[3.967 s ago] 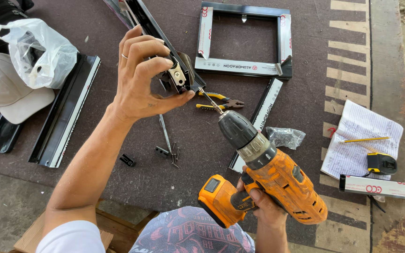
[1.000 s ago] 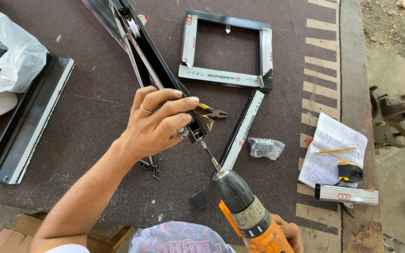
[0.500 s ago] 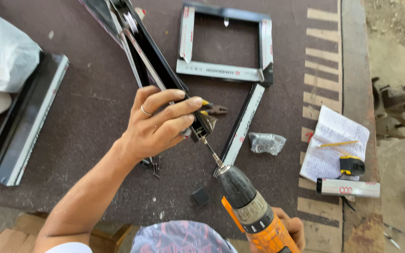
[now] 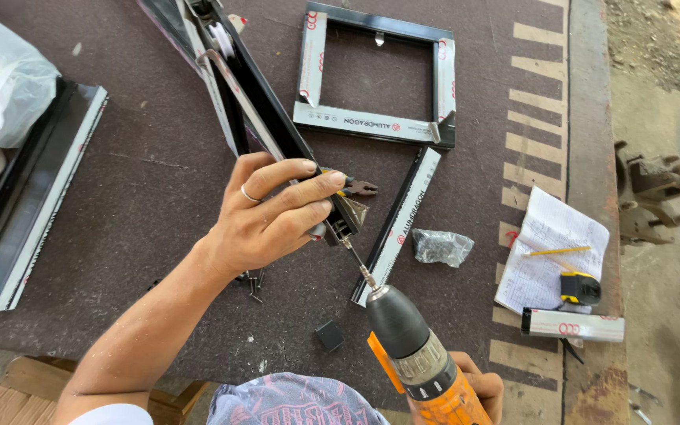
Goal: The person assembles an aluminum window frame by inserting corner brackets and fastening them with a cordless drill. They align the aluminum profiles, insert corner connectors, and drive screws into the joints to secure the frame. The person also uses pliers to adjust components and ensures the frame is properly aligned.
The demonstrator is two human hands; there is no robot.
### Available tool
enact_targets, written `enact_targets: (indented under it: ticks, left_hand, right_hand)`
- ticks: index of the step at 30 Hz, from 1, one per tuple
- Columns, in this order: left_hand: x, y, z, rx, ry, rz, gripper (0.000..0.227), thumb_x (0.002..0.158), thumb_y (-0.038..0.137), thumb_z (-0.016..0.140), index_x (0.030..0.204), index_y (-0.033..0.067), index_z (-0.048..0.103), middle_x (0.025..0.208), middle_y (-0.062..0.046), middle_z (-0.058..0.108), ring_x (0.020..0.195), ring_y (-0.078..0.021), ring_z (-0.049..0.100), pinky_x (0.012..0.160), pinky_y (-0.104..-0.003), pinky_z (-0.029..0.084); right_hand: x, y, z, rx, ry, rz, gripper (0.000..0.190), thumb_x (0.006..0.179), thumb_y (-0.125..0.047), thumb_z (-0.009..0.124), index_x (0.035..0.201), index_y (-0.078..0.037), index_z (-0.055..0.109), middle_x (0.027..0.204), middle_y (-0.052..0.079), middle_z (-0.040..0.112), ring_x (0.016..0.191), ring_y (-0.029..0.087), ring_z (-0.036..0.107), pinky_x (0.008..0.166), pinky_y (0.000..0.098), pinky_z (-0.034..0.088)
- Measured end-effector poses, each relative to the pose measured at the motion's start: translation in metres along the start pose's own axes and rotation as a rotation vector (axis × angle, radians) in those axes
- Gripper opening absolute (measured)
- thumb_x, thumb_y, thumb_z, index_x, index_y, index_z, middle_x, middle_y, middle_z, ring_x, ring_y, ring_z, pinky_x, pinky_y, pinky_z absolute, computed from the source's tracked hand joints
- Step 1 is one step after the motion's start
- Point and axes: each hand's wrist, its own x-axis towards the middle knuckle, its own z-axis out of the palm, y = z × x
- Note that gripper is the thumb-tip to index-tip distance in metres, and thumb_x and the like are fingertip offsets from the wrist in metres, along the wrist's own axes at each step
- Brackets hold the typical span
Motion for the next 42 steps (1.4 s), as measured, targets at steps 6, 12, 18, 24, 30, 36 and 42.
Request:
enact_targets:
  ticks: [6,12,18,24,30,36,42]
  left_hand:
    - [0.000,-0.002,-0.002,0.004,-0.017,0.021,0.044,0.083,0.020,0.090,0.115,0.0151,0.061,0.138,-0.001,0.067,0.127,-0.0236,0.060,0.098,-0.042,0.047]
    - [-0.003,-0.002,-0.001,-0.002,-0.035,0.030,0.048,0.084,0.025,0.090,0.119,0.0158,0.059,0.141,-0.001,0.064,0.127,-0.0238,0.058,0.098,-0.042,0.047]
    - [-0.013,-0.011,0.001,0.054,-0.022,-0.005,0.071,0.088,0.023,0.094,0.136,0.0188,0.042,0.146,-0.001,0.062,0.134,-0.0231,0.055,0.107,-0.044,0.041]
    - [-0.017,-0.016,-0.003,-0.004,0.002,-0.062,0.089,0.082,0.024,0.097,0.147,0.0186,0.036,0.146,-0.001,0.063,0.133,-0.0222,0.055,0.107,-0.042,0.041]
    - [0.013,-0.016,-0.009,0.207,-0.025,0.044,0.057,0.094,0.025,0.094,0.140,0.0174,0.062,0.139,0.001,0.067,0.128,-0.0197,0.057,0.105,-0.039,0.042]
    - [0.003,-0.028,-0.032,0.246,-0.095,0.105,0.045,0.078,0.039,0.087,0.112,0.0101,0.079,0.118,-0.006,0.072,0.113,-0.0311,0.062,0.094,-0.051,0.045]
    - [0.005,-0.030,-0.041,-0.078,-0.280,0.022,0.045,0.087,0.011,0.087,0.127,0.0034,0.068,0.128,-0.019,0.059,0.129,-0.0418,0.056,0.101,-0.049,0.052]
  right_hand:
    - [0.025,0.049,-0.017,0.153,-0.284,0.148,0.035,0.088,0.002,0.068,0.118,0.001,0.051,0.121,0.029,0.063,0.112,0.035,0.068,0.094,0.0498,0.058]
    - [0.009,0.054,-0.047,0.584,-0.275,0.045,0.030,0.098,0.001,0.065,0.126,0.002,0.054,0.123,0.039,0.063,0.108,0.044,0.073,0.080,0.0552,0.063]
    - [0.008,0.044,-0.089,0.477,-0.422,-0.005,0.031,0.097,-0.005,0.063,0.125,0.002,0.051,0.134,0.043,0.054,0.124,0.050,0.063,0.093,0.0594,0.058]
    - [0.018,0.023,-0.091,0.023,-0.516,-0.040,0.038,0.092,-0.006,0.071,0.125,-0.002,0.051,0.127,0.037,0.062,0.119,0.044,0.069,0.103,0.0570,0.057]
    - [0.013,0.005,-0.035,-0.377,-0.434,-0.221,0.041,0.072,-0.007,0.083,0.108,-0.004,0.062,0.118,0.021,0.073,0.102,0.030,0.076,0.084,0.0381,0.059]
    - [0.003,-0.017,-0.037,-0.748,-0.210,-0.303,0.053,0.068,-0.007,0.083,0.114,-0.004,0.057,0.123,0.021,0.068,0.105,0.037,0.070,0.090,0.0406,0.056]
    - [0.015,0.015,-0.045,-1.032,-0.040,-0.152,0.071,0.061,-0.010,0.086,0.123,-0.006,0.052,0.127,0.019,0.062,0.113,0.041,0.062,0.096,0.0473,0.049]
